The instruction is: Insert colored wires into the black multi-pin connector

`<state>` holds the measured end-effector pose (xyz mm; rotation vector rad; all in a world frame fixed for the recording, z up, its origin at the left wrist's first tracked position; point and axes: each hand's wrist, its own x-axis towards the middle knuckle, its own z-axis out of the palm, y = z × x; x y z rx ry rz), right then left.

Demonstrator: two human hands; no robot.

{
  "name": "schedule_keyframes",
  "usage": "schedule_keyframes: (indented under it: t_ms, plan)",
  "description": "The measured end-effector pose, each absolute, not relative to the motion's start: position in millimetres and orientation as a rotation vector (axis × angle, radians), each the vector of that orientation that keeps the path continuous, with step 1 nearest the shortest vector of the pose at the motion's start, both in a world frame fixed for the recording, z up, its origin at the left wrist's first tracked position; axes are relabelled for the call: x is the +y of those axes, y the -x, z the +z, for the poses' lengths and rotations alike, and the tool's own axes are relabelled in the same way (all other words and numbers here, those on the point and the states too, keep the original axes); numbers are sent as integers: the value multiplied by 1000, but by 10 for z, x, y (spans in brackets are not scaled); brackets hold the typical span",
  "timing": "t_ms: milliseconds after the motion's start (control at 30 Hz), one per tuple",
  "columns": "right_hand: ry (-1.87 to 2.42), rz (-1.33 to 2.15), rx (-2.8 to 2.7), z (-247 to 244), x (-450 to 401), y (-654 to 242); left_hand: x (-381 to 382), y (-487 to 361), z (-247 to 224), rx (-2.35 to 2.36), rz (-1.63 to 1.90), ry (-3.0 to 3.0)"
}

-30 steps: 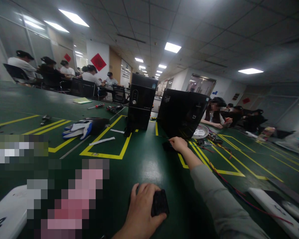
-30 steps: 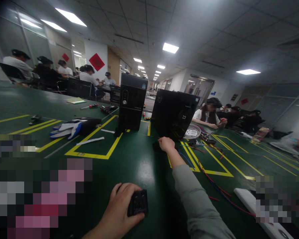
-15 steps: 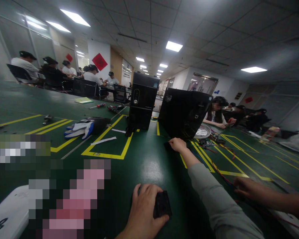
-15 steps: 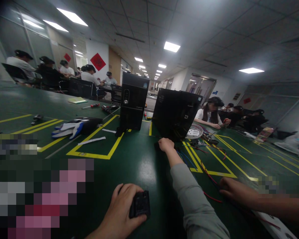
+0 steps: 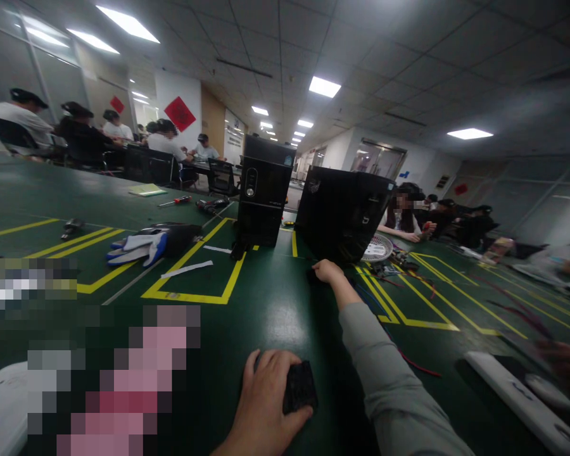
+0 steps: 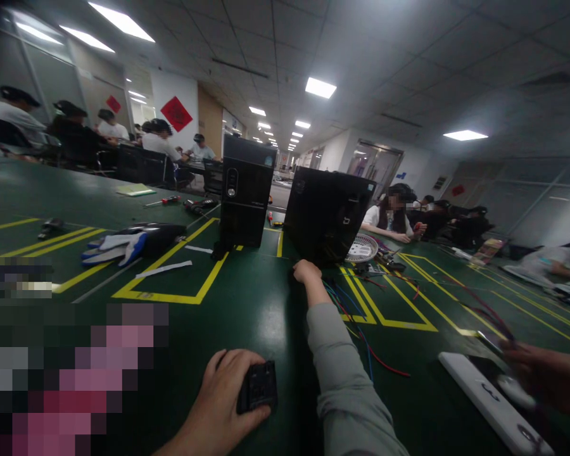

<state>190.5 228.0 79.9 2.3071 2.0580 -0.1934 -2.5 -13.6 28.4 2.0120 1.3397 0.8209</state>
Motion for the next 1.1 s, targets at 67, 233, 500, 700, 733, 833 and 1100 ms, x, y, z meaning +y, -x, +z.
schedule_keyframes:
  t_ms: [67,233,500,700,733,833,1100]
  plan:
    - [-2336,-184,2021,804,2284,-1898,-136,24,266,1338,820,-2016]
    - [-2406,-72,1987,835,2212,-1822,-132,44,196,1306,875,-2046]
    - [-2214,77,2522,946,1685,-1658,-131,52,188,1323,882,-2060]
    - [-1347,-383,3011,977,704,-1659,-108,38,124,1386,932,-2039]
    - [-1243,-443,3029,954,548,-1685,-104,33,109,1396,934,-2033]
    - [-1078,-675,3062,834,233,-1772,-100,21,67,1415,968,-2034]
    - [-1293,-501,3095,736,418,-1854,-113,27,11,1463,982,-1947]
